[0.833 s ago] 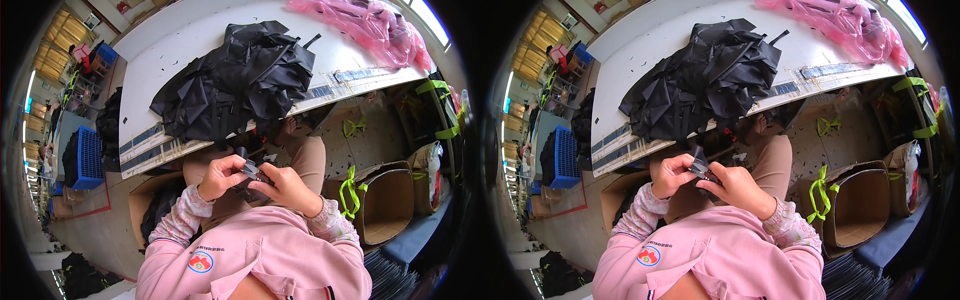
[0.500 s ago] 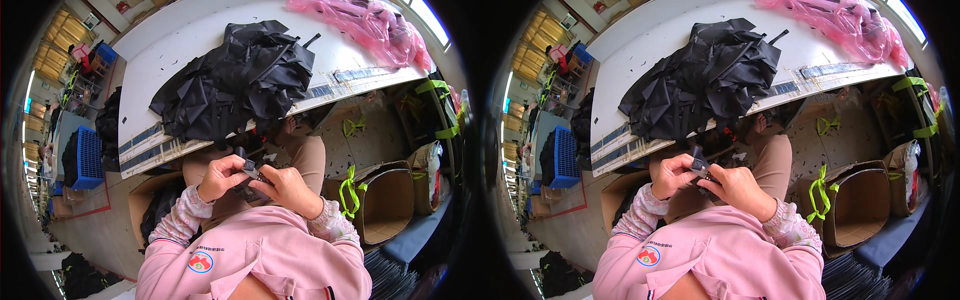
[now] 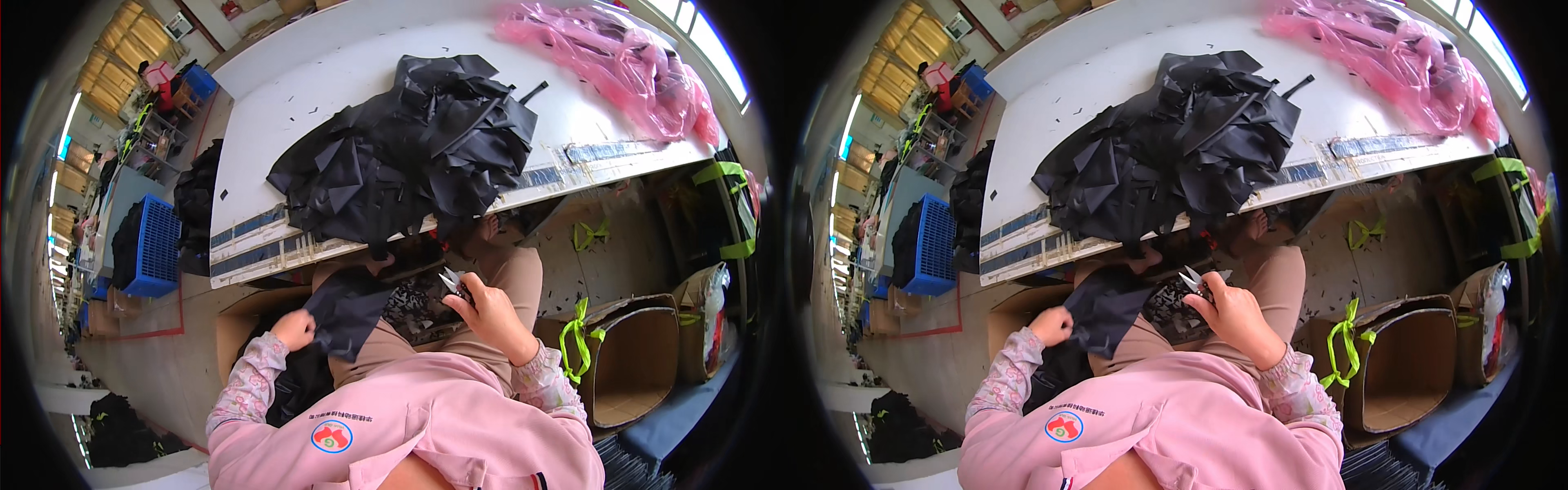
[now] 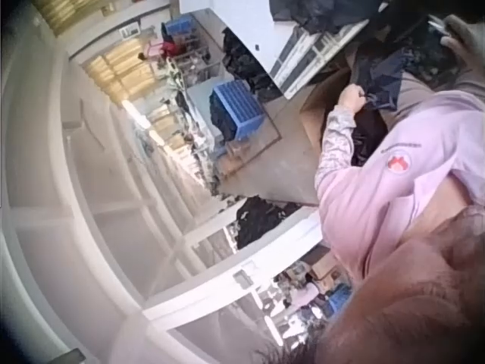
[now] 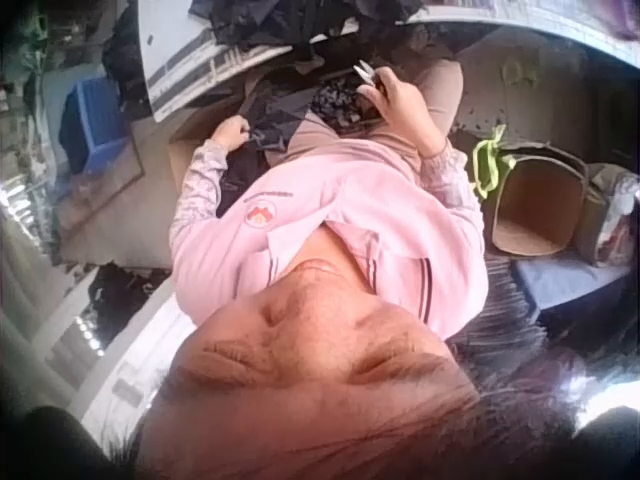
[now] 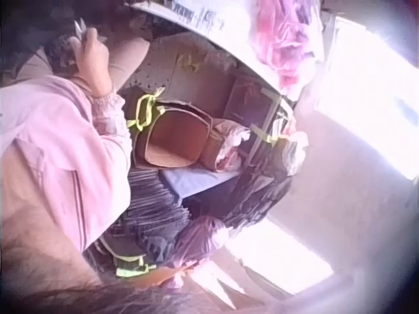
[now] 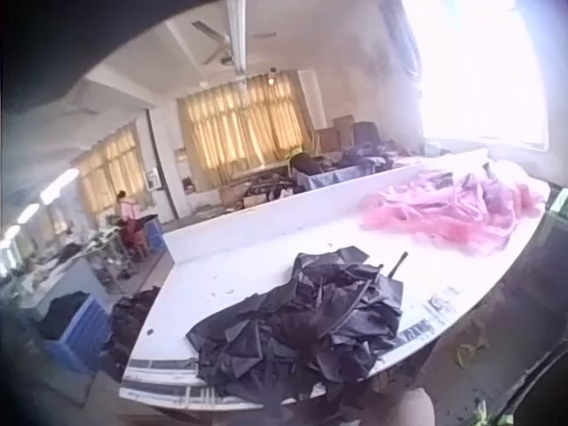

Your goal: Use scissors to trim excess material and threads from black fabric pieces at a manufacturing workbench.

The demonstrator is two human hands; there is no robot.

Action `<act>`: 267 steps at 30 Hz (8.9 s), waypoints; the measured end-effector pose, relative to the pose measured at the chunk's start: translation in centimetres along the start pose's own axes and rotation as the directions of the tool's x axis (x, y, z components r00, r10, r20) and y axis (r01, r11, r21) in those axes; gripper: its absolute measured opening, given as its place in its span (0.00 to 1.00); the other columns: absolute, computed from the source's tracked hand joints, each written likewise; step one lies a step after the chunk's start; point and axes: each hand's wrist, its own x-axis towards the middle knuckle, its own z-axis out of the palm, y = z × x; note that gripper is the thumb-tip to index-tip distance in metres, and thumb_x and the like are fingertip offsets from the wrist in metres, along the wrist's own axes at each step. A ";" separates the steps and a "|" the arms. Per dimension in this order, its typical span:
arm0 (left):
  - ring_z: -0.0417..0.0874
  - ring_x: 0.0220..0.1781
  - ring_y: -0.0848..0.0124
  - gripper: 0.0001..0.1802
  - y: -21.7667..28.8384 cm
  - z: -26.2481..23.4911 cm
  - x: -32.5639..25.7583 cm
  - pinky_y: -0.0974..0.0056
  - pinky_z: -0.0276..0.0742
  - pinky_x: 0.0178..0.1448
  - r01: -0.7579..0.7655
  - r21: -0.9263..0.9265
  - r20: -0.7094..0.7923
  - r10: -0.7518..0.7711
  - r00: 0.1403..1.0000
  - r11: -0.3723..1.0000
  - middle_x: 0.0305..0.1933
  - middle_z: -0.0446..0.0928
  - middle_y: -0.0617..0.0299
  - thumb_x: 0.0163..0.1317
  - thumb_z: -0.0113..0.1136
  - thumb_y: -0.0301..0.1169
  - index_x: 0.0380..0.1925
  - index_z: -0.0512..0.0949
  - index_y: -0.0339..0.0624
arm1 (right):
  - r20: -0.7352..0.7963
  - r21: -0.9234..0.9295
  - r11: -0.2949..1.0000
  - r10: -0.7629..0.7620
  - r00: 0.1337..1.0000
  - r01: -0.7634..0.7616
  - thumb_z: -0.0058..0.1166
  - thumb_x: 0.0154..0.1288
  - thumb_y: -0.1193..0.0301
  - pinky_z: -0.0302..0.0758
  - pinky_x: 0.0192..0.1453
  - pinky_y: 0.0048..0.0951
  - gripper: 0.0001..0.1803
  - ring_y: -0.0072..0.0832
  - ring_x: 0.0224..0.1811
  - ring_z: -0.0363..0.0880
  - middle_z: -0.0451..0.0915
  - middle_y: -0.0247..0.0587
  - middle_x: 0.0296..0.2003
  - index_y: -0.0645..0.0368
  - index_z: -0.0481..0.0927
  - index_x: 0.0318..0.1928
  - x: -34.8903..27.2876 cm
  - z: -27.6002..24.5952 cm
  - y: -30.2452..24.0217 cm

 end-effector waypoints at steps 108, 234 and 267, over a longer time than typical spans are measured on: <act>0.61 0.72 0.52 0.43 9.8 -15.3 17.6 0.53 0.54 0.74 -0.627 -0.125 -0.670 0.400 0.625 0.769 0.68 0.64 0.48 0.55 0.65 0.56 0.63 0.67 0.41 | -0.446 0.852 0.412 0.247 0.860 0.324 0.48 0.74 0.65 0.65 0.50 0.21 0.09 0.15 0.44 0.67 0.71 0.27 0.39 0.57 0.74 0.42 4.0 -7.9 -3.4; 0.77 0.48 0.71 0.05 21.1 -8.7 6.5 0.69 0.71 0.54 -0.549 -0.836 -0.532 0.281 0.799 -0.023 0.48 0.77 0.60 0.64 0.57 0.26 0.36 0.80 0.37 | -0.075 0.439 0.881 -0.162 0.984 0.178 0.64 0.57 0.77 0.64 0.27 0.23 0.08 0.20 0.23 0.67 0.72 0.35 0.24 0.64 0.77 0.33 3.5 -0.6 -4.5; 0.76 0.45 0.78 0.08 22.8 -9.1 4.8 0.72 0.72 0.53 -0.316 -0.927 -0.368 0.335 0.867 -0.202 0.49 0.72 0.64 0.59 0.60 0.17 0.40 0.79 0.33 | 0.234 0.843 0.481 0.074 0.969 -0.240 0.65 0.60 0.76 0.68 0.32 0.15 0.08 0.10 0.30 0.71 0.77 0.24 0.29 0.59 0.78 0.38 3.9 -0.5 -2.7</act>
